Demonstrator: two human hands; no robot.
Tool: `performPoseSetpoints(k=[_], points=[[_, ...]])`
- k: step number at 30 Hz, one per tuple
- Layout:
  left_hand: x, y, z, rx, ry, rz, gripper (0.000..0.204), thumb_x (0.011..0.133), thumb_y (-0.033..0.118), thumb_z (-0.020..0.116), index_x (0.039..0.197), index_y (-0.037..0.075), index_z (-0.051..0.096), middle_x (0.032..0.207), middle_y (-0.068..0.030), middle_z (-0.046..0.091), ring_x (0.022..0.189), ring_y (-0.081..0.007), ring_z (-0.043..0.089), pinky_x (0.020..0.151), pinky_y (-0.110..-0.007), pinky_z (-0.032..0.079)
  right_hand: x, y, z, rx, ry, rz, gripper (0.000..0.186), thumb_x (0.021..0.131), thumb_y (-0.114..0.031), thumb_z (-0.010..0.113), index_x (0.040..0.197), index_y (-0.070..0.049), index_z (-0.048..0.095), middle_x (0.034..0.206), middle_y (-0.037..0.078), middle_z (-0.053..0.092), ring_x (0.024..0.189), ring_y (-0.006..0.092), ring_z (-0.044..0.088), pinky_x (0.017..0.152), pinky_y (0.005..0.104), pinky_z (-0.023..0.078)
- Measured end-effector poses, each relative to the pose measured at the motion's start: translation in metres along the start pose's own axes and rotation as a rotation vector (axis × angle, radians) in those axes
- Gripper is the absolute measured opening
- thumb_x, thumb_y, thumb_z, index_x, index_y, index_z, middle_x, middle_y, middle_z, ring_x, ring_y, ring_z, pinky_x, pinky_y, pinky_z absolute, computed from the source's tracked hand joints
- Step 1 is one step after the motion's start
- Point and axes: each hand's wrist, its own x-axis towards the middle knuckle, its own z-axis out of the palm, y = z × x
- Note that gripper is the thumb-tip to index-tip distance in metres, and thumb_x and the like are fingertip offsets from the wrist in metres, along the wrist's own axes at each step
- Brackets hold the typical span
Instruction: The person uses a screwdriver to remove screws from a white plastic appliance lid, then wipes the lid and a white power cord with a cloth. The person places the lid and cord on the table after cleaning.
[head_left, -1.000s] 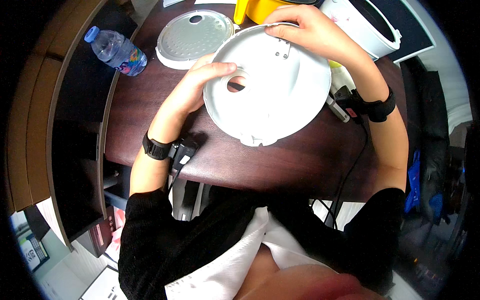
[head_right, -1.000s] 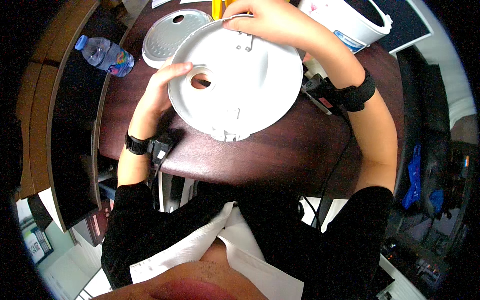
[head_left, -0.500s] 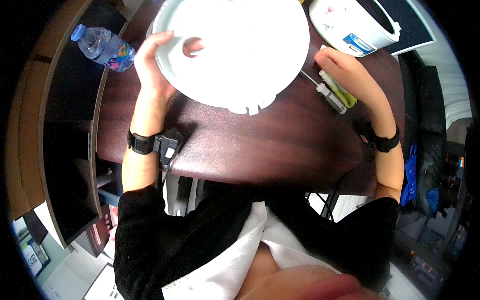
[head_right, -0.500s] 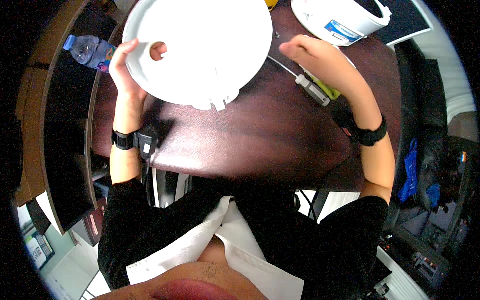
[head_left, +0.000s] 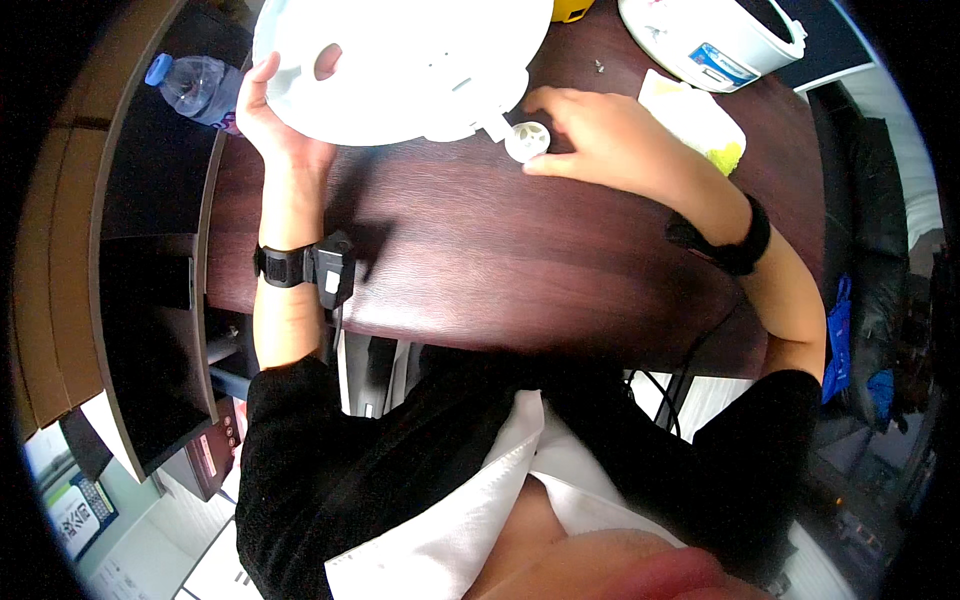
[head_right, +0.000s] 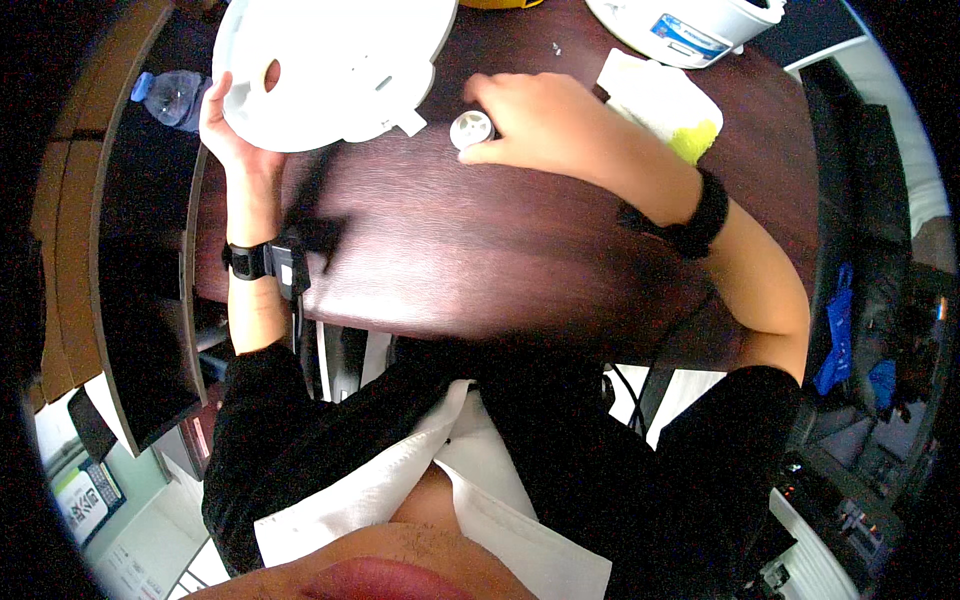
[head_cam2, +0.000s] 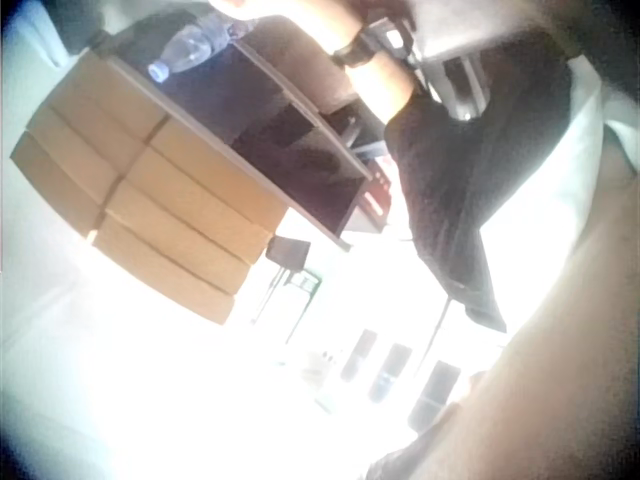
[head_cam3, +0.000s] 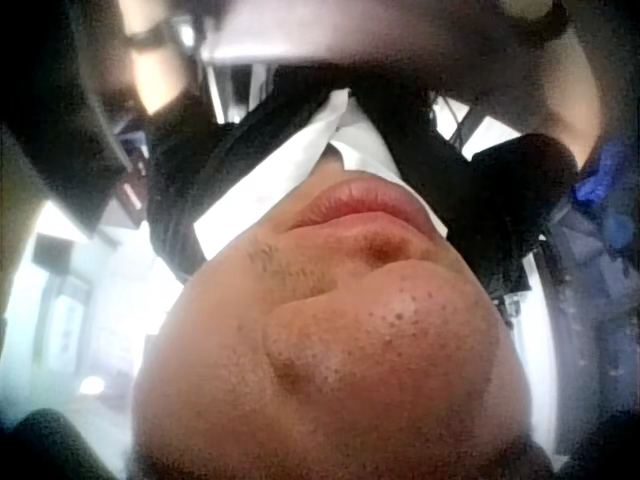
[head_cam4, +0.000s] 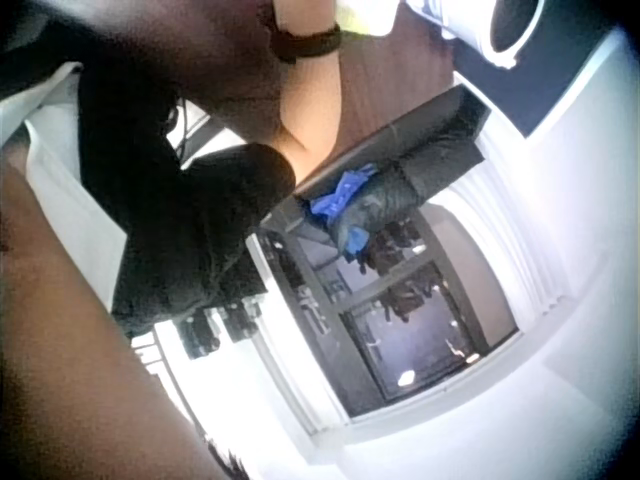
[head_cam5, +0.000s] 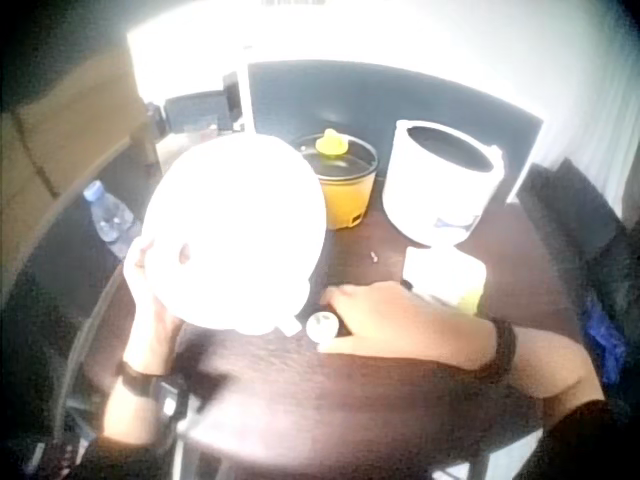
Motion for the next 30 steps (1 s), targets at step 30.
performPoseSetpoints(k=[30], points=[[0.011,0.038,-0.014,-0.142,0.165,0.123,0.05,0.081,0.025,0.05,0.124,0.0,0.046,0.123,-0.0165,0.053,0.115,-0.0319,0.05,0.099,-0.047,0.038,-0.224,0.194,-0.079,0.007,0.106,0.878,0.027,0.084,-0.027,0.066,0.092,-0.002,0.061,0.066,0.003,0.053,0.06,0.0092,0.047,0.056,0.0266,0.04]])
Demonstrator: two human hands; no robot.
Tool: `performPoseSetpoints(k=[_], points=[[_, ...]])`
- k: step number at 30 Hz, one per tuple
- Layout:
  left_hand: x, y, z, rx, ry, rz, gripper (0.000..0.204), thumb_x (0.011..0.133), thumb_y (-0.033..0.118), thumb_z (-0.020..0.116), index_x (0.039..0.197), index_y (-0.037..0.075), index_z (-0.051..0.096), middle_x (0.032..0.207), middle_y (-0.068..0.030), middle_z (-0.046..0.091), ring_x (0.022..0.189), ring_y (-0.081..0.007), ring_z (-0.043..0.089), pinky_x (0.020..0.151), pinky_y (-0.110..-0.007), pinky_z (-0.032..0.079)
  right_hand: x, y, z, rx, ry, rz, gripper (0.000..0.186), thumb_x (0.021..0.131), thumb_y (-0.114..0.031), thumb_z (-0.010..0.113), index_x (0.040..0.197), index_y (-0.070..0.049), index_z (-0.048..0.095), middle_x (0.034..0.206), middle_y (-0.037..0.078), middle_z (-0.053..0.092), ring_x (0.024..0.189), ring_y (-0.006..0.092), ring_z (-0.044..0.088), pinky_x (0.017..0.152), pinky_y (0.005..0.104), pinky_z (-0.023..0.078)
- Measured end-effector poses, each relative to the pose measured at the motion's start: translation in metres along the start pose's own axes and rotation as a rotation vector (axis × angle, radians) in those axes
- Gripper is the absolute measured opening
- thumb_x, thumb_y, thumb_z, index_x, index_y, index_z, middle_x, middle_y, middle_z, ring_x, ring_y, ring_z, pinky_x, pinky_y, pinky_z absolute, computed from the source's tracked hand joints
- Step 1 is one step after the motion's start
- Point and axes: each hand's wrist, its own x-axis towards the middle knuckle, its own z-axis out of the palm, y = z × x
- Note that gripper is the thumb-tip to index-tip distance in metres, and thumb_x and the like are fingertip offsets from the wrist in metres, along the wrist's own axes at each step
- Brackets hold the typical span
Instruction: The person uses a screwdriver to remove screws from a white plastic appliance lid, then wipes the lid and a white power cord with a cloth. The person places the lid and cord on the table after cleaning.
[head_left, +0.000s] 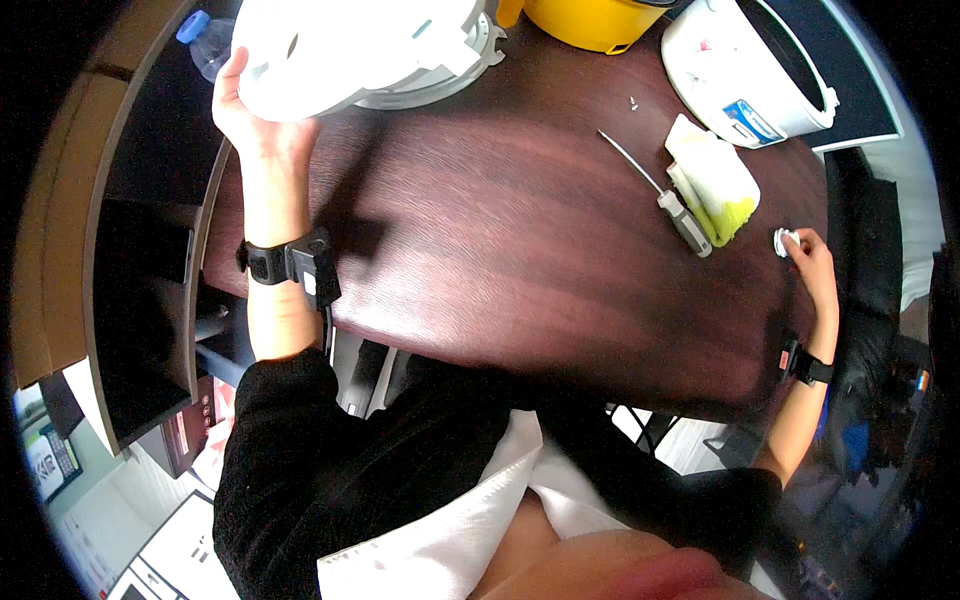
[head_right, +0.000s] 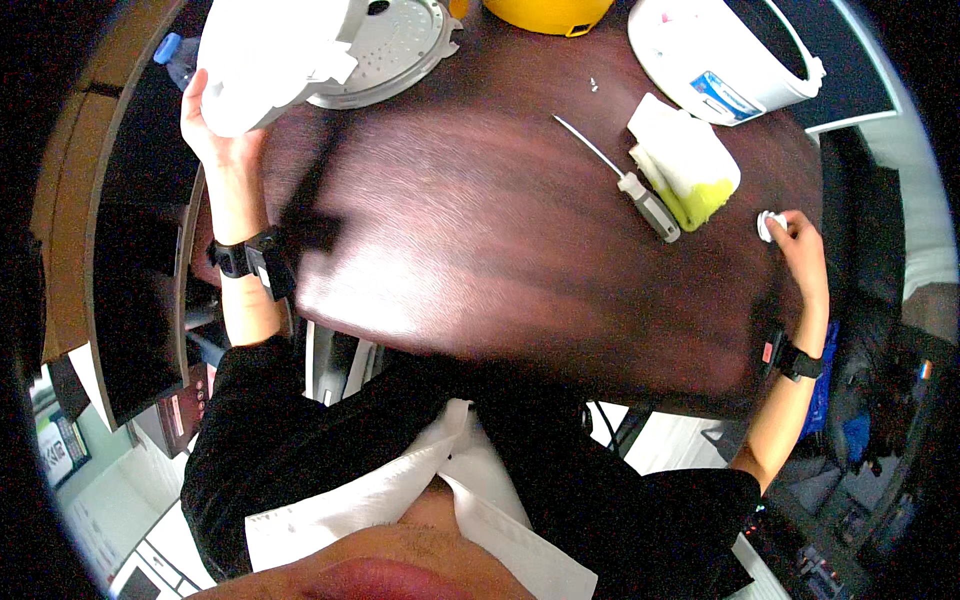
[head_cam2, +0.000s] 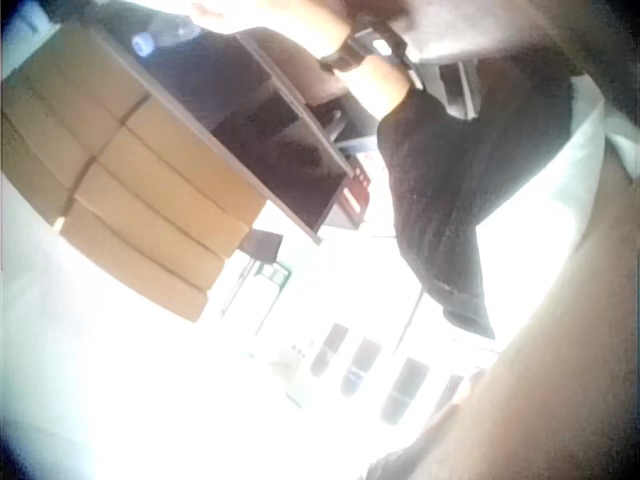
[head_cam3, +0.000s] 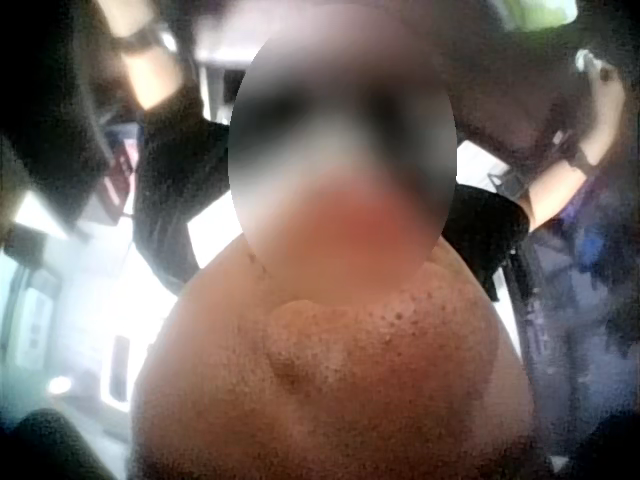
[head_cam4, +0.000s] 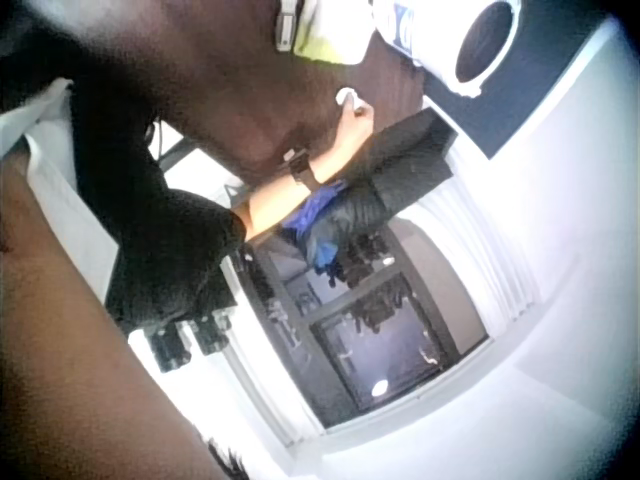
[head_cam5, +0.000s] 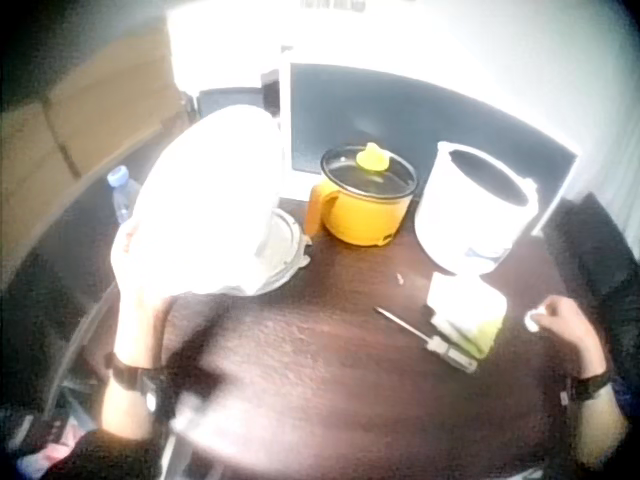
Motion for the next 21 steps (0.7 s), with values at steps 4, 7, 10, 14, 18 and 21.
performPoseSetpoints(k=[4,7,10,14,18,21], points=[[0.0,0.003,0.001,0.013,0.009,0.025,0.054,0.08,0.025,0.05,0.128,0.0,0.043,0.127,-0.0163,0.05,0.118,-0.0327,0.047,0.101,-0.048,0.035,-0.001,-0.009,0.016,0.058,-0.04,0.031,0.025,0.084,-0.025,0.065,0.091,-0.001,0.06,0.064,0.002,0.052,0.057,0.0079,0.047,0.052,0.0258,0.038],[-0.001,0.003,0.003,-0.012,0.029,0.04,0.056,0.079,0.026,0.049,0.129,0.0,0.042,0.128,-0.0165,0.05,0.119,-0.0335,0.046,0.102,-0.048,0.035,0.001,-0.022,0.017,0.097,-0.057,0.01,0.023,0.085,-0.023,0.064,0.094,-0.002,0.059,0.061,0.001,0.049,0.055,0.0077,0.046,0.051,0.0253,0.038],[0.005,0.004,-0.005,-0.018,-0.011,0.082,0.057,0.08,0.026,0.047,0.13,-0.001,0.04,0.128,-0.0179,0.049,0.119,-0.0341,0.046,0.102,-0.049,0.034,0.001,-0.038,0.013,0.124,-0.038,-0.044,0.022,0.086,-0.02,0.063,0.097,-0.002,0.058,0.061,0.0,0.048,0.057,0.0073,0.046,0.053,0.025,0.039],[0.006,-0.006,-0.001,0.07,0.094,0.114,0.059,0.081,0.027,0.046,0.13,-0.005,0.038,0.125,-0.0223,0.049,0.117,-0.0345,0.047,0.102,-0.049,0.035,0.003,-0.029,0.022,0.086,0.003,-0.121,0.024,0.086,-0.022,0.063,0.099,-0.002,0.059,0.067,0.003,0.054,0.062,0.01,0.05,0.058,0.0256,0.042],[-0.001,-0.004,0.004,0.105,0.026,0.007,0.061,0.081,0.029,0.049,0.13,-0.004,0.037,0.123,-0.0205,0.051,0.117,-0.0336,0.047,0.101,-0.05,0.035,0.009,-0.035,0.028,0.135,-0.04,-0.067,0.029,0.083,-0.026,0.065,0.099,-0.002,0.059,0.076,0.012,0.062,0.068,0.0178,0.059,0.064,0.0302,0.046],[0.001,-0.003,-0.003,0.119,-0.054,-0.038,0.062,0.08,0.03,0.051,0.131,-0.002,0.037,0.11,-0.0179,0.056,0.107,-0.0302,0.052,0.095,-0.047,0.041,0.011,-0.044,0.027,0.083,0.014,-0.102,0.029,0.081,-0.027,0.066,0.095,-0.003,0.058,0.072,0.012,0.061,0.064,0.0201,0.058,0.06,0.0319,0.045]])
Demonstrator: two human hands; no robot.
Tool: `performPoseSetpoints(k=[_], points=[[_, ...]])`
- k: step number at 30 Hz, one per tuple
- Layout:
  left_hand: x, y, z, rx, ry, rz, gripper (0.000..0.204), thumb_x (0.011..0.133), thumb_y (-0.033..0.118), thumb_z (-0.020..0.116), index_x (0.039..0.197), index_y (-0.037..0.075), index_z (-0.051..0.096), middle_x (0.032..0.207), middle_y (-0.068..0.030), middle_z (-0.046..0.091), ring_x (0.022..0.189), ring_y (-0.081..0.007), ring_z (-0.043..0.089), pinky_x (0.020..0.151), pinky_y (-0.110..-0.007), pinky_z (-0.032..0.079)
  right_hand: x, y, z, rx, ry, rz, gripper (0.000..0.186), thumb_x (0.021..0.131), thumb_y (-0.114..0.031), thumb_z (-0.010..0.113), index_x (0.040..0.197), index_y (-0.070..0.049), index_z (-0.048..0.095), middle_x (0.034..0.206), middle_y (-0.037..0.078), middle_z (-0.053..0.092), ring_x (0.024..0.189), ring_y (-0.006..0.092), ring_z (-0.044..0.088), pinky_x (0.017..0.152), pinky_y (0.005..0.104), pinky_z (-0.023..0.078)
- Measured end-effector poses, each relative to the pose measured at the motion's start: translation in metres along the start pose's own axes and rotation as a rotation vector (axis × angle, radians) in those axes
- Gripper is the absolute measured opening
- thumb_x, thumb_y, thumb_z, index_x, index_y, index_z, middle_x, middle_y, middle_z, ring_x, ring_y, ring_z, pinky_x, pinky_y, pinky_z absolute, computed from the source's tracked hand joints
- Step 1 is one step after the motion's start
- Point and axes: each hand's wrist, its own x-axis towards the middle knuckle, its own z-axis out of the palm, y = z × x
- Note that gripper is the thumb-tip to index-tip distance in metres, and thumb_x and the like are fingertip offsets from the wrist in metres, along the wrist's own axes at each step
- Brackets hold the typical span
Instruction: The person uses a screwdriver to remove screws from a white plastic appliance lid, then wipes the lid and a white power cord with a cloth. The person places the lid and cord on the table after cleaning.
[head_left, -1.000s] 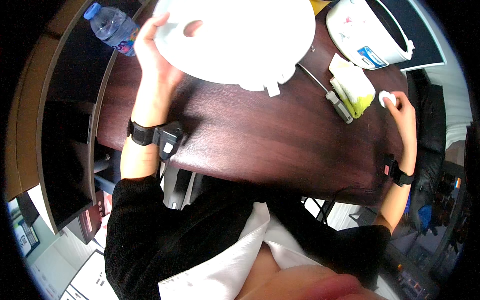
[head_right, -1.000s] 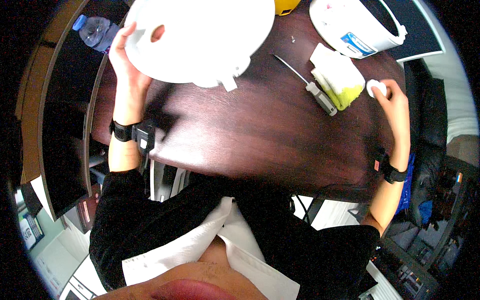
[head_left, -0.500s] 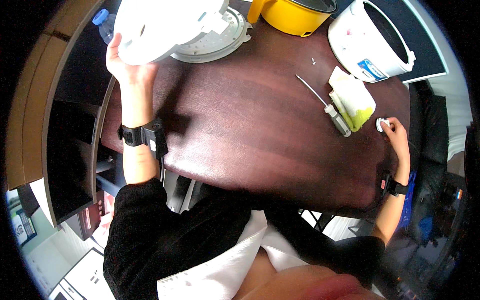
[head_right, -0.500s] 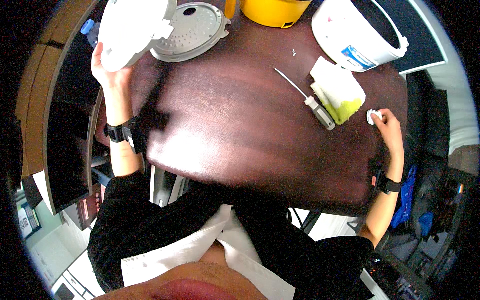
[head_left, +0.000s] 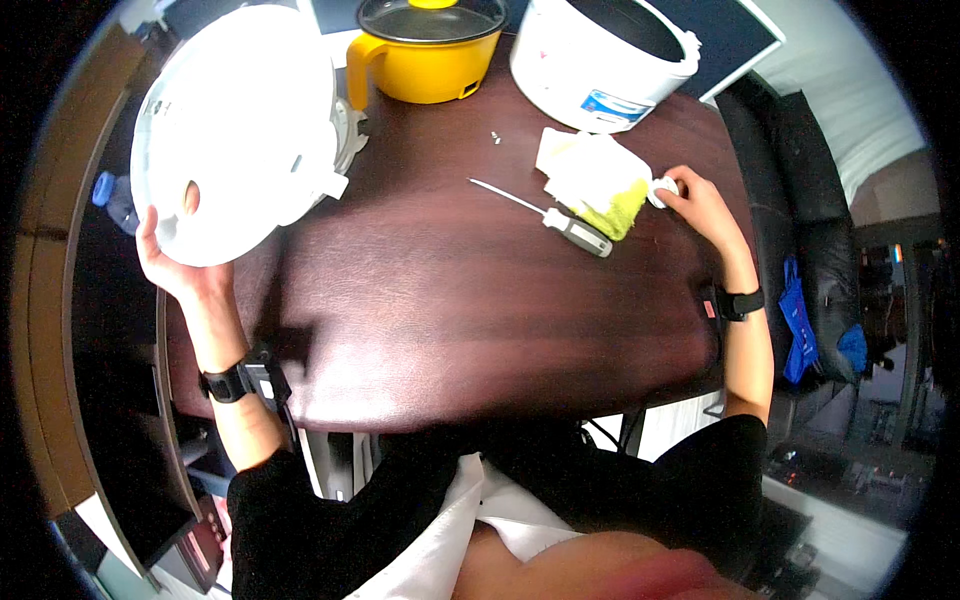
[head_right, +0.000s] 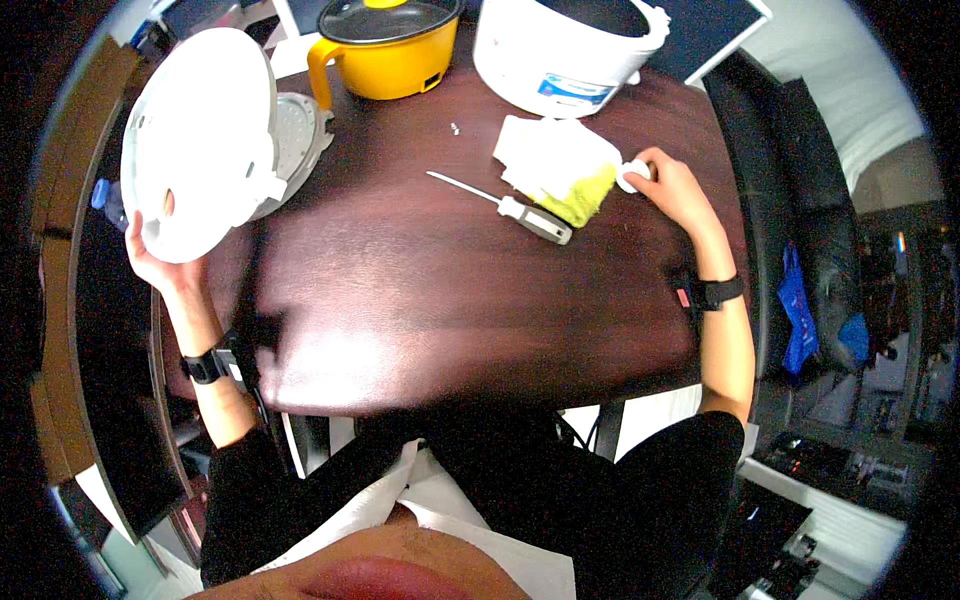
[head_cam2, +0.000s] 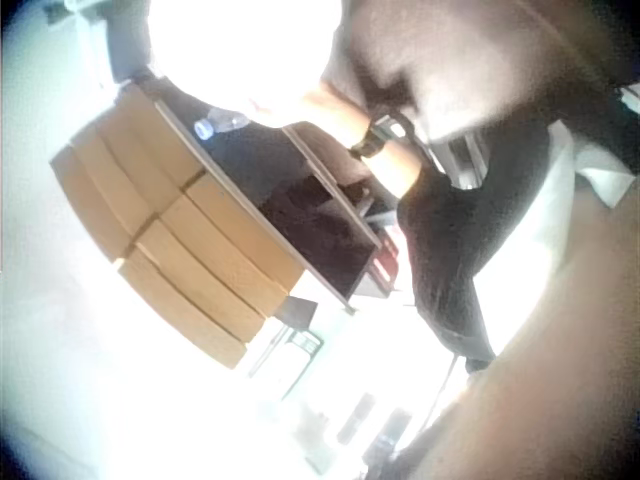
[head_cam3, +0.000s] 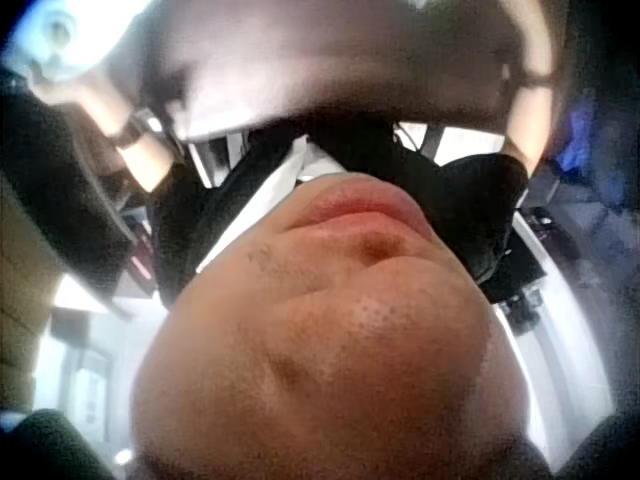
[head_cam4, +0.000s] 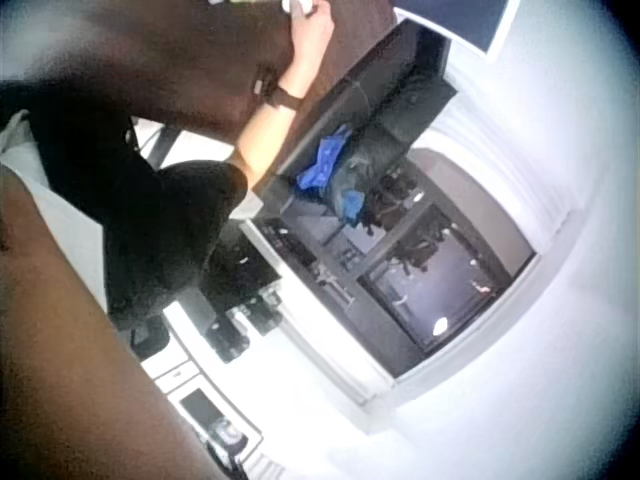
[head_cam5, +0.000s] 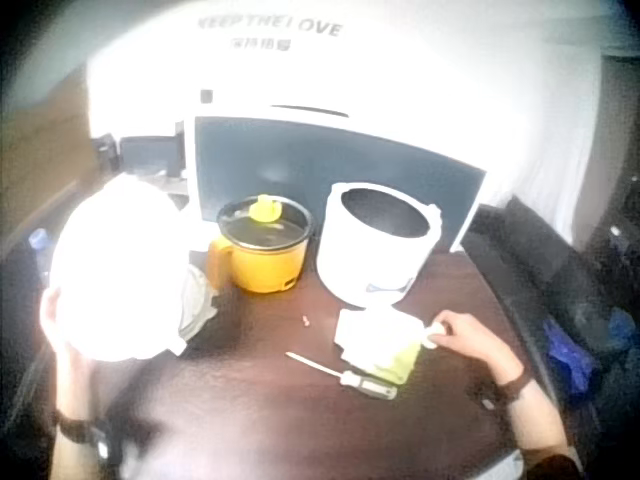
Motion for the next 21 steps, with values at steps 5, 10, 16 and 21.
performPoseSetpoints(k=[5,10,16,21], points=[[-0.014,-0.011,0.011,0.122,-0.122,-0.01,0.065,0.079,0.031,0.053,0.131,-0.003,0.034,0.103,-0.0174,0.055,0.102,-0.0288,0.054,0.089,-0.042,0.045,0.004,0.008,-0.004,-0.017,0.062,-0.025,0.028,0.08,-0.026,0.067,0.091,-0.002,0.057,0.066,0.011,0.058,0.06,0.0206,0.058,0.057,0.034,0.044],[-0.028,-0.02,0.03,0.275,-0.034,0.052,0.067,0.077,0.03,0.054,0.13,-0.007,0.035,0.111,-0.0205,0.052,0.101,-0.0305,0.055,0.086,-0.041,0.046,0.003,-0.002,-0.007,-0.125,0.079,-0.006,0.033,0.079,-0.027,0.067,0.099,-0.004,0.054,0.077,0.012,0.061,0.071,0.0267,0.061,0.064,0.0371,0.047],[-0.028,-0.027,0.019,0.355,-0.131,0.025,0.06,0.077,0.028,0.053,0.122,-0.011,0.043,0.106,-0.0233,0.056,0.091,-0.0299,0.06,0.079,-0.038,0.051,-0.027,-0.079,-0.002,-0.18,0.15,-0.174,0.031,0.08,-0.028,0.064,0.099,-0.005,0.055,0.089,0.012,0.061,0.081,0.0286,0.061,0.07,0.0381,0.049],[-0.034,-0.027,0.023,0.435,-0.137,0.081,0.06,0.075,0.027,0.054,0.122,-0.009,0.044,0.105,-0.0219,0.056,0.091,-0.029,0.06,0.08,-0.037,0.052,-0.044,-0.129,0.034,-0.104,-0.16,-0.447,0.035,0.079,-0.031,0.067,0.099,-0.006,0.054,0.091,0.011,0.057,0.082,0.0274,0.059,0.071,0.0363,0.046]])
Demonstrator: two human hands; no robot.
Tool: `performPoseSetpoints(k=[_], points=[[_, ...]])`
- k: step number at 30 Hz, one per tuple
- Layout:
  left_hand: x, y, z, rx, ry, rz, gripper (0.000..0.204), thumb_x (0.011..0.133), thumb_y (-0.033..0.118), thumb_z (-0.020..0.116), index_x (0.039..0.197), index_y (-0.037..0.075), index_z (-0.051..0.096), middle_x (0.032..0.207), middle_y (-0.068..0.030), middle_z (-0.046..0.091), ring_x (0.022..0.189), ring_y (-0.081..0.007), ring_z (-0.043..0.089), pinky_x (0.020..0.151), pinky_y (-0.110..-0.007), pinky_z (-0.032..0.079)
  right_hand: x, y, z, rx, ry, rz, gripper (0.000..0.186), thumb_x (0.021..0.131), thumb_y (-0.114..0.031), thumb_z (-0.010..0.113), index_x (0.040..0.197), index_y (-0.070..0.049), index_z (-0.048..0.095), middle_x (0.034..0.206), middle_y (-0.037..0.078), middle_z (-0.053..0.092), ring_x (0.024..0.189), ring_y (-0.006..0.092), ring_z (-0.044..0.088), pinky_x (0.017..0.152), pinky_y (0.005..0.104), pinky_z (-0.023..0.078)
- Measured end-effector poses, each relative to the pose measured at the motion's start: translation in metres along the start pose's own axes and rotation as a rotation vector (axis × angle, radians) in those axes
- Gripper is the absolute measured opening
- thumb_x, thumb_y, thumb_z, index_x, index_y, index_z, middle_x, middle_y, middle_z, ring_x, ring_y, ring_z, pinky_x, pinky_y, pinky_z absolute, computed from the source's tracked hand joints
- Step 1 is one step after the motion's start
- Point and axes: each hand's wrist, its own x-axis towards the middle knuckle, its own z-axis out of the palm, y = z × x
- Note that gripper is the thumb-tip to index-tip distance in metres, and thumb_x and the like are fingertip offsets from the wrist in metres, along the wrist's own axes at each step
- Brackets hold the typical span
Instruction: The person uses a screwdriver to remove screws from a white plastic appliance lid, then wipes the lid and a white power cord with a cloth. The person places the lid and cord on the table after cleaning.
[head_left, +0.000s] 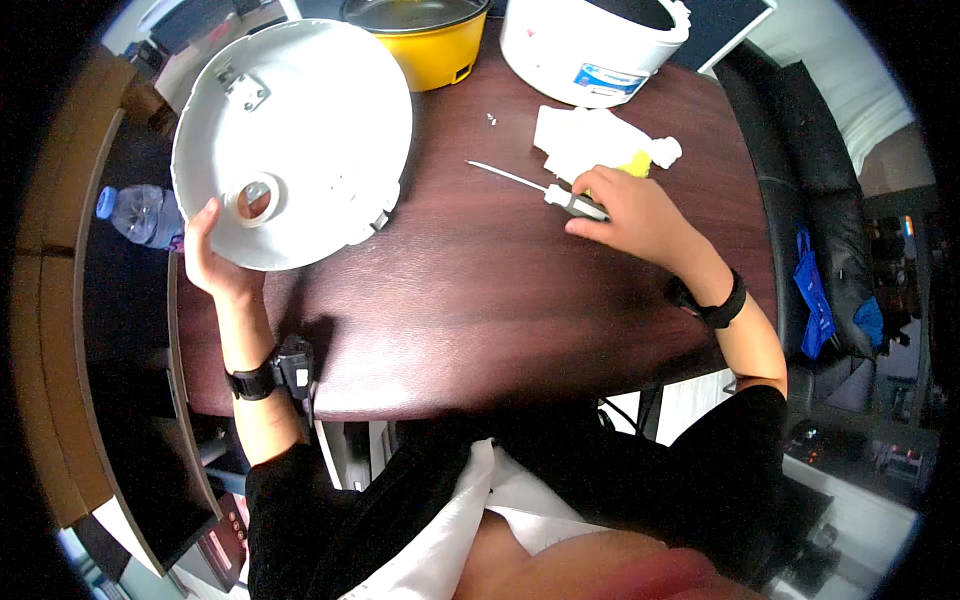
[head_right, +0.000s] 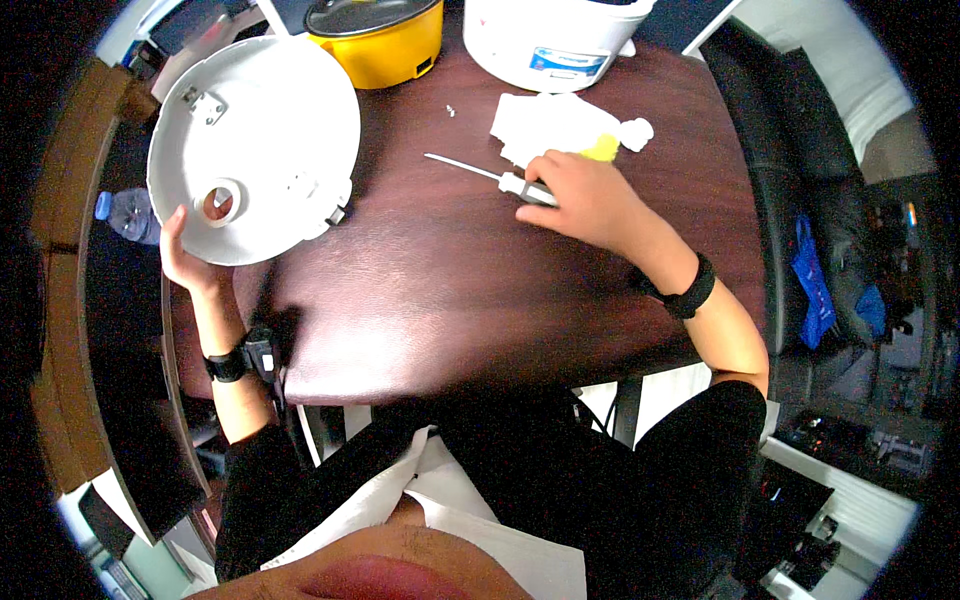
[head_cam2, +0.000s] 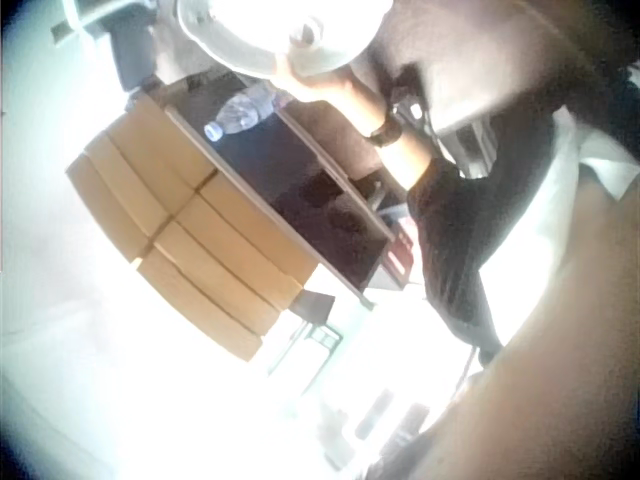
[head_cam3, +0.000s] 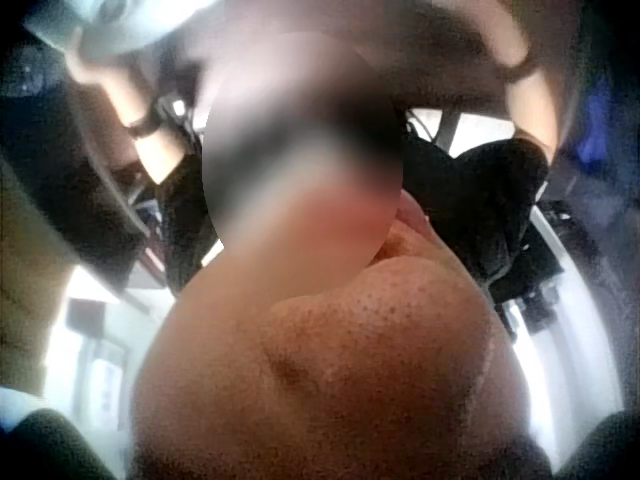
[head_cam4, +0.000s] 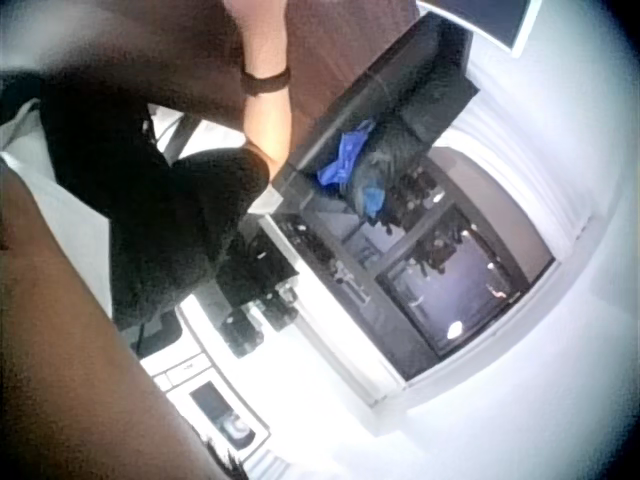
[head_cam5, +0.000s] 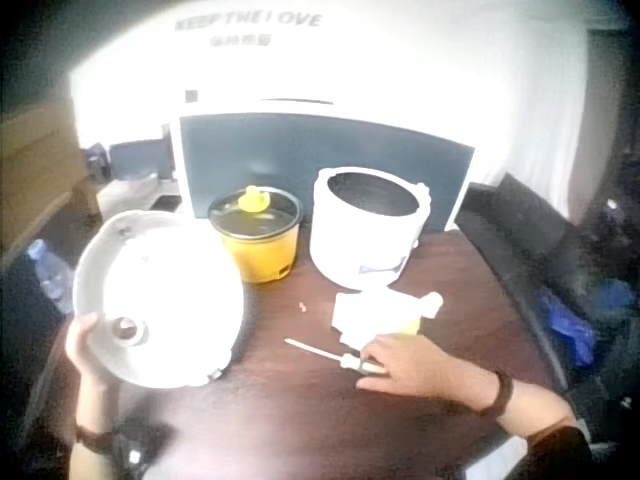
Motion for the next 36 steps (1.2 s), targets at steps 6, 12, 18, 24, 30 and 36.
performPoseSetpoints(k=[6,12,18,24,30,36], points=[[-0.003,0.003,0.008,-0.071,-0.022,-0.027,0.054,0.075,0.023,0.055,0.118,-0.007,0.046,0.102,-0.0197,0.056,0.088,-0.0275,0.061,0.081,-0.04,0.053,0.012,0.001,0.014,-0.182,-0.041,0.005,0.032,0.079,-0.028,0.067,0.096,-0.004,0.054,0.09,0.011,0.057,0.081,0.0295,0.058,0.071,0.0366,0.046],[0.0,-0.002,-0.002,-0.013,-0.096,-0.062,0.057,0.077,0.024,0.054,0.122,-0.009,0.043,0.108,-0.0218,0.056,0.093,-0.0316,0.06,0.085,-0.041,0.051,0.014,0.007,-0.003,0.374,-0.201,0.212,0.019,0.086,-0.015,0.053,0.099,-0.002,0.055,0.079,0.007,0.058,0.062,0.0163,0.057,0.054,0.0268,0.044],[-0.006,-0.006,0.008,0.062,-0.214,-0.037,0.043,0.077,0.025,0.057,0.105,-0.008,0.056,0.09,-0.0135,0.061,0.078,-0.0217,0.062,0.072,-0.033,0.053,0.008,-0.039,-0.018,1.127,-0.131,0.321,0.022,0.089,-0.013,0.042,0.102,0.002,0.052,0.07,0.004,0.053,0.044,0.0082,0.048,0.037,0.0203,0.035],[-0.011,0.001,0.016,0.001,-0.31,-0.01,0.048,0.075,0.018,0.058,0.116,-0.008,0.051,0.097,-0.0144,0.061,0.083,-0.0185,0.062,0.074,-0.03,0.053,0.025,-0.094,-0.024,1.306,-0.218,0.236,0.034,0.093,-0.02,0.035,0.104,0.008,0.05,0.068,0.005,0.051,0.038,0.0067,0.04,0.034,0.0188,0.032],[-0.016,0.004,0.017,0.044,-0.301,-0.001,0.051,0.074,0.016,0.059,0.12,-0.005,0.05,0.097,-0.0117,0.061,0.086,-0.0167,0.06,0.074,-0.027,0.051,0.043,-0.117,-0.018,1.102,-0.166,0.12,0.027,0.097,-0.017,0.037,0.106,0.004,0.05,0.07,0.004,0.051,0.04,0.0056,0.041,0.036,0.018,0.031],[-0.018,0.006,0.017,0.135,-0.366,0.02,0.056,0.07,0.014,0.059,0.122,-0.004,0.05,0.102,-0.0103,0.062,0.087,-0.0149,0.06,0.08,-0.028,0.047,0.049,-0.12,-0.015,1.165,-0.191,0.122,0.031,0.098,-0.02,0.034,0.107,0.005,0.05,0.07,0.005,0.051,0.04,0.0057,0.041,0.036,0.0182,0.032]])
